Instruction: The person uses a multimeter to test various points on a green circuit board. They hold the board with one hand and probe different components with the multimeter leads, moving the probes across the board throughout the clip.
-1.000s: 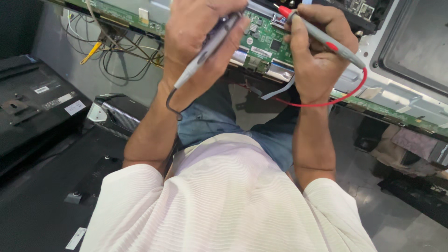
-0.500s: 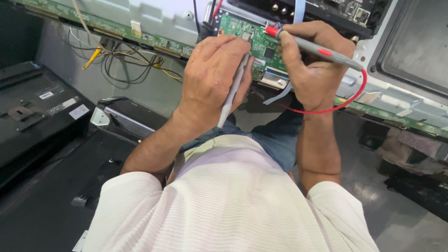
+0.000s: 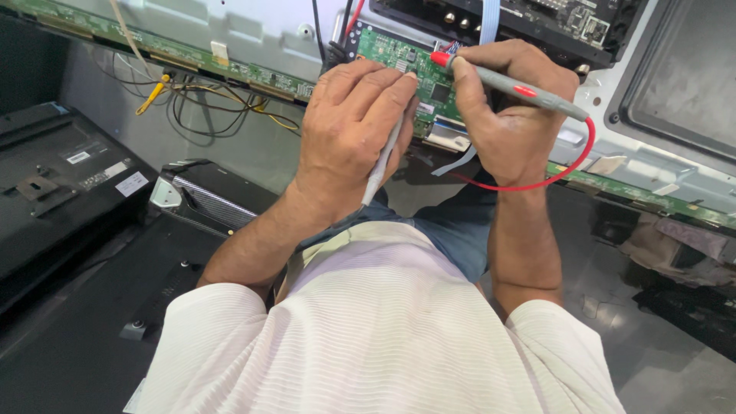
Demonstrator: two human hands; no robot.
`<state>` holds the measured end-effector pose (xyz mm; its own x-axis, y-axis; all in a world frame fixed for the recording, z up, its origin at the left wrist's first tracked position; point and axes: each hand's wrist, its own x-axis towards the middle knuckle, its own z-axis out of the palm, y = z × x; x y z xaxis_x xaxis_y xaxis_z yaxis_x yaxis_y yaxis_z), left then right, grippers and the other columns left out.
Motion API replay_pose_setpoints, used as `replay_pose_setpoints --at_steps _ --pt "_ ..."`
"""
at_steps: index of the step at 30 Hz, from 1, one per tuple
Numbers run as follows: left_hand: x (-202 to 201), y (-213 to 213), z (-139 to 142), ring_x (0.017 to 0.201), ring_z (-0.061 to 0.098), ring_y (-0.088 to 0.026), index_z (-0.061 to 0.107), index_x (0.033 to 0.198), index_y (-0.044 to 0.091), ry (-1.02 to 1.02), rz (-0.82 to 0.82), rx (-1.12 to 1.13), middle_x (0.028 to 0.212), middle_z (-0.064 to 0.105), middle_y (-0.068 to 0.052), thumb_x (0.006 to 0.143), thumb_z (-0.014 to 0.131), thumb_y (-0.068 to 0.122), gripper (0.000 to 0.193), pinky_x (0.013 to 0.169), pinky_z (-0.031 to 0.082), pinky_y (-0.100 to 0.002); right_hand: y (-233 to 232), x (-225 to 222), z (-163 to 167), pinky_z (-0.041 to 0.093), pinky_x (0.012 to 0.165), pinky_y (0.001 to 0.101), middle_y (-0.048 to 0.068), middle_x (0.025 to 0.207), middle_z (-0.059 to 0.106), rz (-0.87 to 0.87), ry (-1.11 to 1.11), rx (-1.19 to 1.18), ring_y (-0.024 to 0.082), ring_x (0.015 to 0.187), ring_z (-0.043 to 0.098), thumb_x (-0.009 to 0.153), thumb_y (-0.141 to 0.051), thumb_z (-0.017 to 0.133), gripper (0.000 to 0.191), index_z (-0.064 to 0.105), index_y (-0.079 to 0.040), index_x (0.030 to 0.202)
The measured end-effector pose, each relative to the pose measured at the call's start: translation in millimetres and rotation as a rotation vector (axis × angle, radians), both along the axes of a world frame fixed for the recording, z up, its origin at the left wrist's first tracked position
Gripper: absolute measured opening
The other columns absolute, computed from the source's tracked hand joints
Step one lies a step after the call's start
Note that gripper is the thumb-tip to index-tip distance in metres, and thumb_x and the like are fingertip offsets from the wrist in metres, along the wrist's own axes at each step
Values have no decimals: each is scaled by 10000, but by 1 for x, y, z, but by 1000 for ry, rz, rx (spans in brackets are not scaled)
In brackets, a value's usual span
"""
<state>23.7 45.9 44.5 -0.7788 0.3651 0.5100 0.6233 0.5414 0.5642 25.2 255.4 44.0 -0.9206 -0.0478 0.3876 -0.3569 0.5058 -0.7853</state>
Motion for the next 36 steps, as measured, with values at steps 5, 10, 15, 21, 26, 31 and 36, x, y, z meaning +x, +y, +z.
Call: replay_pose_setpoints --at_steps 5,10,15,21,26,31,36 --pt "0 2 -1 1167 618 -321 663 1227 7 5 14 -13 1193 675 -110 968 781 45 287 1060 490 -460 -1 1 1 555 758 245 125 951 754 -16 -7 25 157 819 726 1043 45 752 14 739 48 1038" --pt "-1 3 -2 1162 620 -314 665 1231 4 10 21 -17 1192 676 -108 970 781 44 289 1061 492 -455 -2 0 4 564 768 246 123 961 759 -14 6 35 161 827 734 1041 43 752 12 741 45 1040" --pt "0 3 -2 1163 619 -317 664 1230 -3 10 17 -24 1194 676 -113 963 777 39 293 1063 490 -455 -4 -1 5 558 760 254 134 987 742 6 42 36 184 867 717 998 65 725 75 725 46 1070" --pt "0 3 -2 1172 611 -322 664 1234 -3 -2 16 -37 1202 673 -114 965 777 47 296 1069 484 -455 -4 0 2 511 666 239 121 942 757 -48 -11 55 153 741 698 1020 30 795 45 770 33 1058" --pt "0 5 -3 1170 612 -318 661 1236 5 -3 22 -40 1202 674 -108 968 777 52 296 1069 485 -449 -4 -2 3 547 727 245 121 970 747 8 40 42 154 841 713 1017 54 753 52 745 43 1067" --pt "-1 5 -2 1167 610 -315 660 1232 8 -9 20 -39 1203 675 -103 969 776 58 291 1066 483 -447 -4 -1 2 510 645 231 107 926 745 -34 -22 42 121 710 676 1039 29 794 33 772 36 1062" --pt "-1 5 -2 1169 606 -316 659 1230 12 -8 19 -47 1200 674 -103 966 777 58 293 1066 479 -449 -1 -1 0 536 688 241 111 918 749 6 12 49 132 755 699 1065 26 789 47 758 45 1035"
